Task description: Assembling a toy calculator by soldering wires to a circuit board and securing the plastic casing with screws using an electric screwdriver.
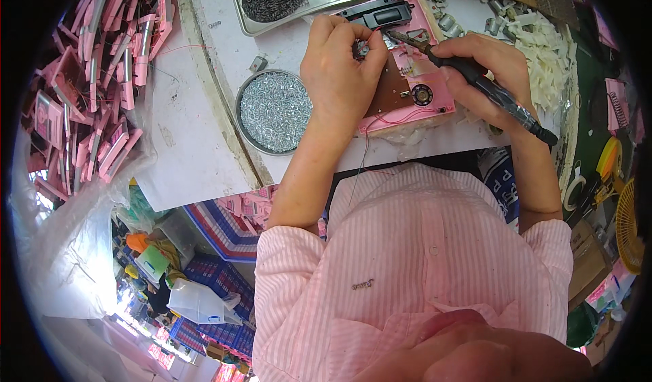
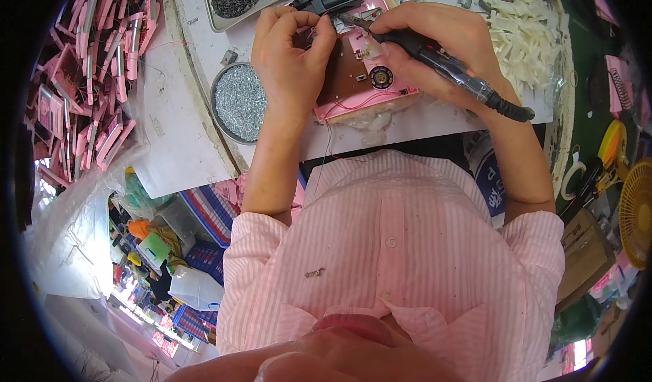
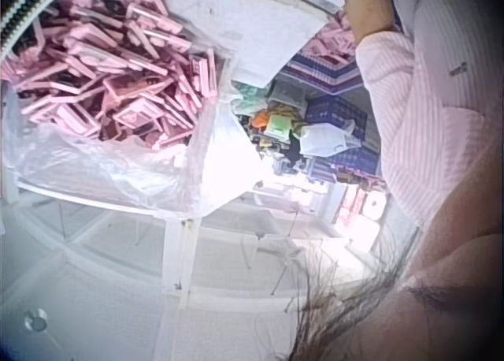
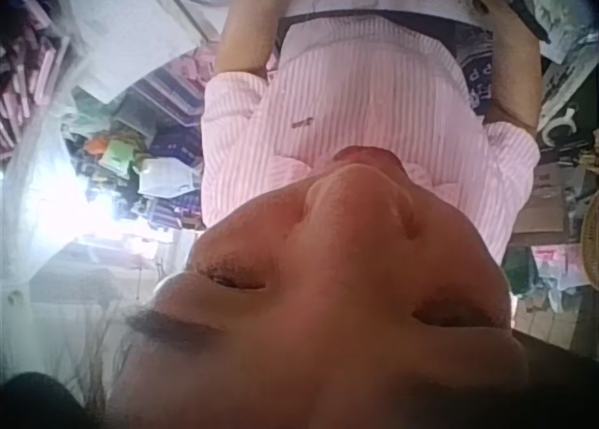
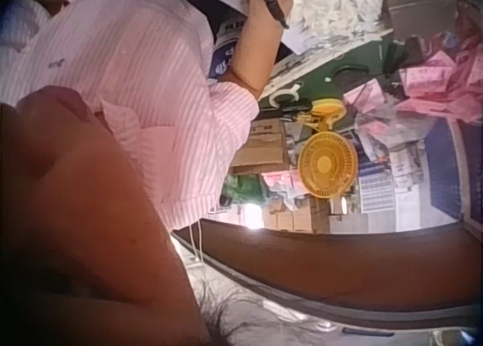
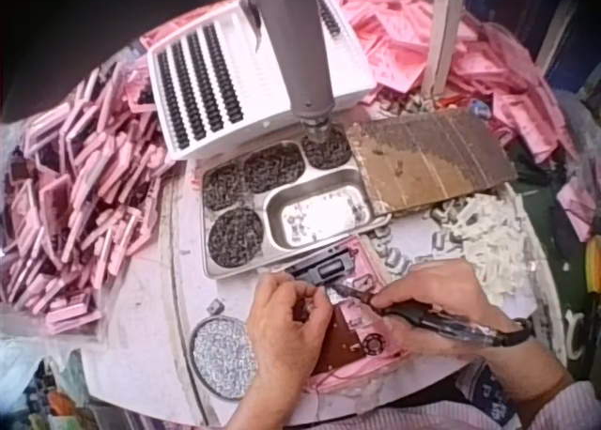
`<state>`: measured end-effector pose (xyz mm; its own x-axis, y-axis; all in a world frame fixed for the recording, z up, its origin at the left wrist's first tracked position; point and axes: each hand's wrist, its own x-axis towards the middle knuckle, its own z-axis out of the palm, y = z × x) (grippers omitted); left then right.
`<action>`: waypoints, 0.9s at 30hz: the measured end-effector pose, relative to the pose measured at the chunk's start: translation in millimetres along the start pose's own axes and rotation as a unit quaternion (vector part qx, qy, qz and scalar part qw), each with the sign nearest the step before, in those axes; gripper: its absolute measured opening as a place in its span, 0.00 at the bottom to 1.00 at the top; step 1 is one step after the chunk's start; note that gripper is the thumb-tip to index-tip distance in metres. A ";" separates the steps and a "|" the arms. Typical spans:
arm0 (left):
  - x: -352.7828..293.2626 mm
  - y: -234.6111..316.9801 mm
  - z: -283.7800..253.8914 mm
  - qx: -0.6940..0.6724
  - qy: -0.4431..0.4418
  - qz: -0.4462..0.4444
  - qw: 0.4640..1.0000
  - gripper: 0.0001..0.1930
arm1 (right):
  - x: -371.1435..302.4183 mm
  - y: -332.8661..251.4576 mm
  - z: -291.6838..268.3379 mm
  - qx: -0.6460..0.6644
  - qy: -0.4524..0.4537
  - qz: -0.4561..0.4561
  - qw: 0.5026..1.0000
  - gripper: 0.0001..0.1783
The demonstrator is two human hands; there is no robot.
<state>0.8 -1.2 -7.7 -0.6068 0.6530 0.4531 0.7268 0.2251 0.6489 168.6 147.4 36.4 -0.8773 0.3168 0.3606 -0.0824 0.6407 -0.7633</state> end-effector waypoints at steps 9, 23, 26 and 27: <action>0.0 -0.3 0.8 0.006 0.011 0.013 1.000 0.05 | 3.0 -0.2 1.6 -0.006 0.002 0.002 1.000 0.14; -2.0 -4.5 5.4 0.015 0.029 0.038 0.999 0.07 | 2.5 1.6 -1.2 -0.001 0.001 0.007 1.000 0.14; -1.4 -2.9 4.5 0.021 0.032 0.042 0.998 0.07 | 3.7 -1.2 -1.8 0.004 -0.003 0.020 1.000 0.14; -1.5 -3.0 4.5 0.022 0.032 0.042 0.998 0.07 | 4.2 -2.7 -2.3 0.005 -0.005 0.030 1.000 0.14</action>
<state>1.0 0.4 -13.1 -0.5611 0.6232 0.5448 0.7888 0.2030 0.5801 166.2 148.6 41.1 -0.8856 0.3477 0.3079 -0.0333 0.6138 -0.7888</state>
